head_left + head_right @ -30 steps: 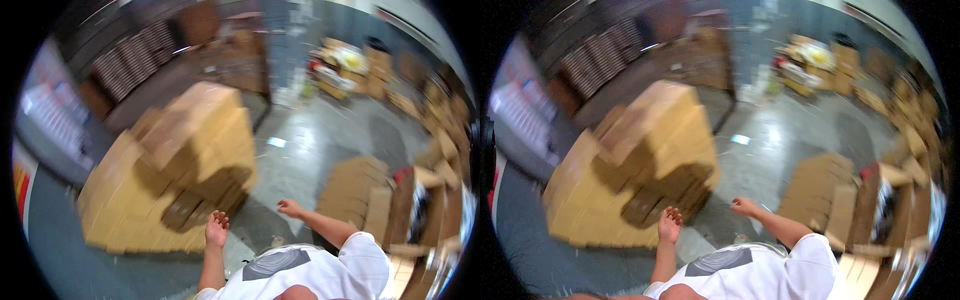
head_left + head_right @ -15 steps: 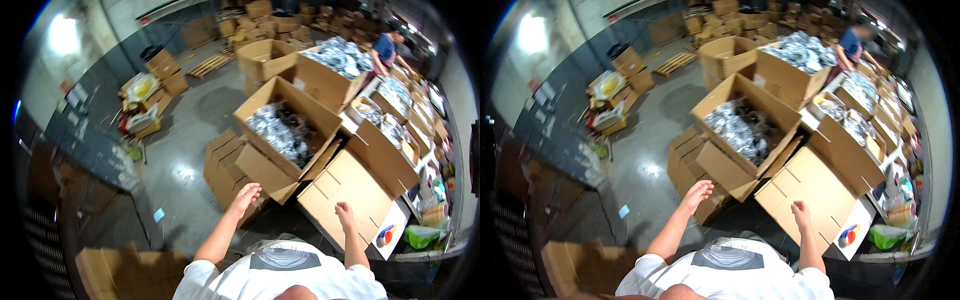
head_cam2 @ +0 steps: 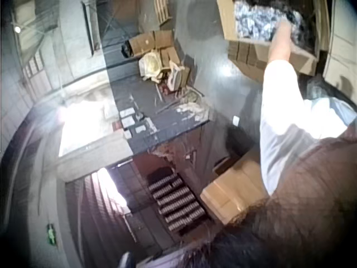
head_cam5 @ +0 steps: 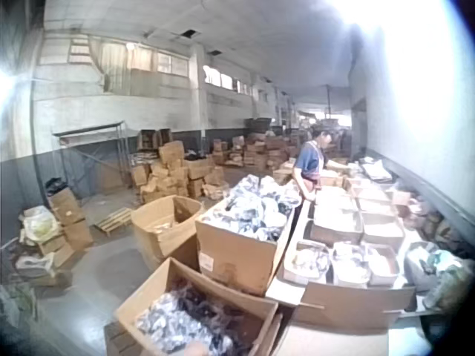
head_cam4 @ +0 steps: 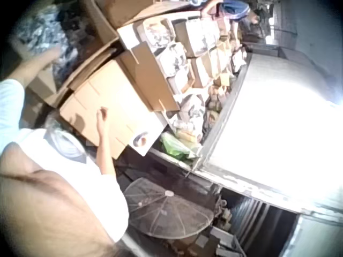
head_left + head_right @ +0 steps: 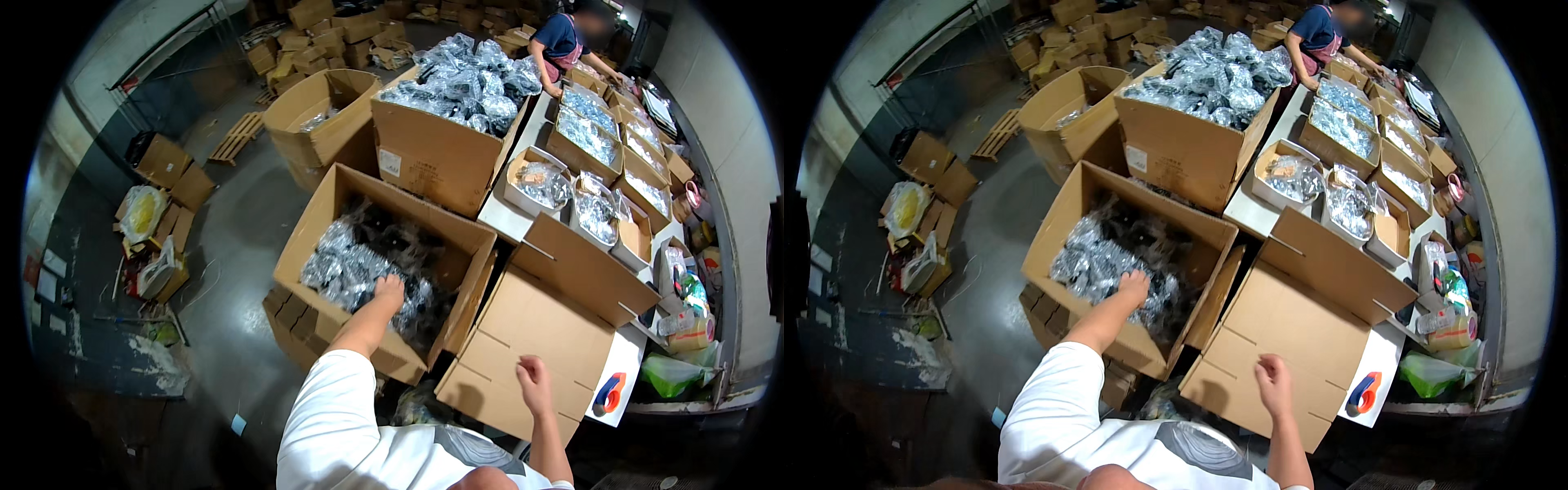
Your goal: The person wraps metal components in bubble wrap, places them into cardboard boxes, and seals the boxes using a tape dispenser.
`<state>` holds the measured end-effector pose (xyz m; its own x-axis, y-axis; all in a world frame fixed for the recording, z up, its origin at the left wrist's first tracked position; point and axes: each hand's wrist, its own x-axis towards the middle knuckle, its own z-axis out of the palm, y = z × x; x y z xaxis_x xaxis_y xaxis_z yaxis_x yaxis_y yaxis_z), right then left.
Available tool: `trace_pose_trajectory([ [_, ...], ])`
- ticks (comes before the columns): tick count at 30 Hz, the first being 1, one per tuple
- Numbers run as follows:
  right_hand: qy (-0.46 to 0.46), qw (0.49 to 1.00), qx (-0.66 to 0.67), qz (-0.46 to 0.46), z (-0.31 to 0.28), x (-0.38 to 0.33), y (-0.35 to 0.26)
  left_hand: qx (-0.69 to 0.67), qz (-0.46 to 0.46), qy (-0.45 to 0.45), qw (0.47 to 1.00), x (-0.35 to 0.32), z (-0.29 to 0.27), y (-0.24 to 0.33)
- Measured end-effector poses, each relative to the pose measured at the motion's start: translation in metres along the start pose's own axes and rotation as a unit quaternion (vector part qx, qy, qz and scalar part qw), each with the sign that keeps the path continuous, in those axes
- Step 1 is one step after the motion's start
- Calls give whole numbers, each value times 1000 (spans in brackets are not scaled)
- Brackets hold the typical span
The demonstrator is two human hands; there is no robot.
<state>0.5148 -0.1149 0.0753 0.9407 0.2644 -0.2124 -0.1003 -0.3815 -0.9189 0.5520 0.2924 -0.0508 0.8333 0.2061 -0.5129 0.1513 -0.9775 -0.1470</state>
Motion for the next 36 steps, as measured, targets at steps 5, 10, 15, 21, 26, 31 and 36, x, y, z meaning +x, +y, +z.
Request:
trace_pose_trajectory([
  [5,-264,878,-315,-245,125,109,-146,92,113,8,989,50,43,-25],
  [10,-439,572,-689,-77,258,236,-106,0,242,-35,970,68,3,-33],
  [15,-447,514,-710,-180,304,287,-8,-36,281,-60,957,74,39,-42],
  [21,-429,619,-616,-232,287,294,50,-54,380,-68,921,85,14,-36],
  [26,-510,498,-665,-225,296,288,-28,-317,338,22,886,76,41,-66],
  [31,-518,641,-561,78,278,334,-81,-680,92,112,719,86,42,-72],
  [36,-431,799,-416,61,295,361,-83,-922,-151,5,358,87,15,-67],
])
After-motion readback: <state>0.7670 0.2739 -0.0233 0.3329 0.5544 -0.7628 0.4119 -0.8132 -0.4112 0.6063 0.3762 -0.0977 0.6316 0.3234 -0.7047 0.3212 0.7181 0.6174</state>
